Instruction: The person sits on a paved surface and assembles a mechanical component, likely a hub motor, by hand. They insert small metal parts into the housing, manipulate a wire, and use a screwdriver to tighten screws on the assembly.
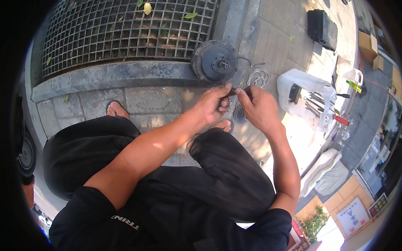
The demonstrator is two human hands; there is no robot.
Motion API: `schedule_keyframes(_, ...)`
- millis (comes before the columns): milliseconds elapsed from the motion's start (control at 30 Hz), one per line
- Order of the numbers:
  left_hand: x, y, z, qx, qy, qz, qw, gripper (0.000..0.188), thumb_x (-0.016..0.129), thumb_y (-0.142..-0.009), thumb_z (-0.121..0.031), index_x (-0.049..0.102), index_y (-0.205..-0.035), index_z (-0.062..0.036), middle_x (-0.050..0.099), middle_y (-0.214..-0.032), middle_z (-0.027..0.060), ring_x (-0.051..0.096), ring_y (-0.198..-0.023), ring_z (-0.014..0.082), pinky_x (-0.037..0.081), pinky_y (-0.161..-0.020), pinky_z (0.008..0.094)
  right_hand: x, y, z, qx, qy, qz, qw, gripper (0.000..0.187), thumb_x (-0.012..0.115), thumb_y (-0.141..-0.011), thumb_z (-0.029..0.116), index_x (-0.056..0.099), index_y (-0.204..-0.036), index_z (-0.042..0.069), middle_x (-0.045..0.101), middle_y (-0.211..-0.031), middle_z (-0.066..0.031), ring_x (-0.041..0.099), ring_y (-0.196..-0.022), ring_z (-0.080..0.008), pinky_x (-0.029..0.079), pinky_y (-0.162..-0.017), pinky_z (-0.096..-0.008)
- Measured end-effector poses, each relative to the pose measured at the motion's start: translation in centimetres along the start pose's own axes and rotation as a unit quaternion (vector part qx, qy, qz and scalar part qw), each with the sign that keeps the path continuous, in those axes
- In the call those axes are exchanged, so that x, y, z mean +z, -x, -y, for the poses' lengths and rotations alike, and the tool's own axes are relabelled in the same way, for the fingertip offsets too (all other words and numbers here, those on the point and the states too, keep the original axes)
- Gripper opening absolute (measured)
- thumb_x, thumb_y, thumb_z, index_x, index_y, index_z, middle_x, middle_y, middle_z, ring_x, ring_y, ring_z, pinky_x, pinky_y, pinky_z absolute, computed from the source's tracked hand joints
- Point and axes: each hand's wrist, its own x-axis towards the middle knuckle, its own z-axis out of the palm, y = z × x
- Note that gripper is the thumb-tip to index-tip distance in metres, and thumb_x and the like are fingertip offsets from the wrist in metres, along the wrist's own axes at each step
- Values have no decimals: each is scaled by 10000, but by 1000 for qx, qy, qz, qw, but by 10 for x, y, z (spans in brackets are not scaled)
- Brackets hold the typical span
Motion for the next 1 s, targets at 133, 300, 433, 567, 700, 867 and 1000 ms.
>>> schedule_keyframes(133, -2, 2, -2, 11, -5, 18, 1000, 254, 775, -995, -292, 645, -947, -79, 580, -754, 5, 490, -567, 95, 331, -460, 240, -2, 5, 8, -178, 211, -23, 961, 371, 712, -993, 351, 670, -852, 10, 682, -804, -206, 662, -707, -428, 520, -637, -487)
schedule_keyframes(300, 5, 1, 5, 0, -9, 11, 1000, 256, 770, -999, -290, 644, -948, -74, 595, -750, 11, 496, -563, 93, 328, -460, 241, 20, 3, 1, 180, -191, 96, 960, 417, 697, -1013, 365, 634, -839, -9, 682, -814, -216, 638, -670, -411, 497, -618, -470)
schedule_keyframes(433, -3, 1, -1, 0, -16, 7, 1000, 255, 766, -1001, -282, 652, -953, -60, 608, -727, 18, 492, -561, 93, 326, -458, 242, -8, 7, 22, -110, 148, 43, 982, 337, 710, -988, 347, 648, -938, 19, 692, -903, -185, 678, -815, -411, 525, -695, -491)
schedule_keyframes(567, -5, 1, -1, 1, -13, 23, 1000, 250, 763, -1003, -280, 657, -950, -60, 610, -726, 20, 481, -557, 93, 330, -460, 246, -13, 3, 30, -221, 238, 36, 945, 280, 727, -964, 284, 626, -971, 23, 638, -873, -153, 693, -850, -370, 541, -707, -485)
schedule_keyframes(700, 1, 4, -4, 5, -18, 13, 1000, 238, 756, -1009, -280, 662, -962, -67, 616, -771, 20, 480, -566, 95, 333, -464, 246, 8, -5, 13, -225, 282, -60, 931, 310, 700, -1001, 303, 634, -929, 9, 634, -800, -145, 685, -728, -352, 527, -599, -451)
schedule_keyframes(867, 8, 3, 5, 2, 0, -13, 1000, 242, 730, -1026, -309, 665, -1000, -77, 652, -888, -3, 485, -623, 69, 343, -473, 227, 26, -12, -19, 284, -360, -22, 888, 403, 649, -1045, 370, 673, -909, -9, 678, -751, -164, 672, -662, -344, 487, -540, -396)
schedule_keyframes(1000, 0, 3, 0, 25, -10, 6, 1000, 233, 732, -1025, -298, 671, -1017, -74, 672, -915, 7, 498, -634, 70, 356, -476, 226, -1, 1, 9, -106, 195, -48, 974, 452, 639, -1044, 410, 683, -881, -9, 691, -799, -190, 691, -780, -405, 514, -688, -482)
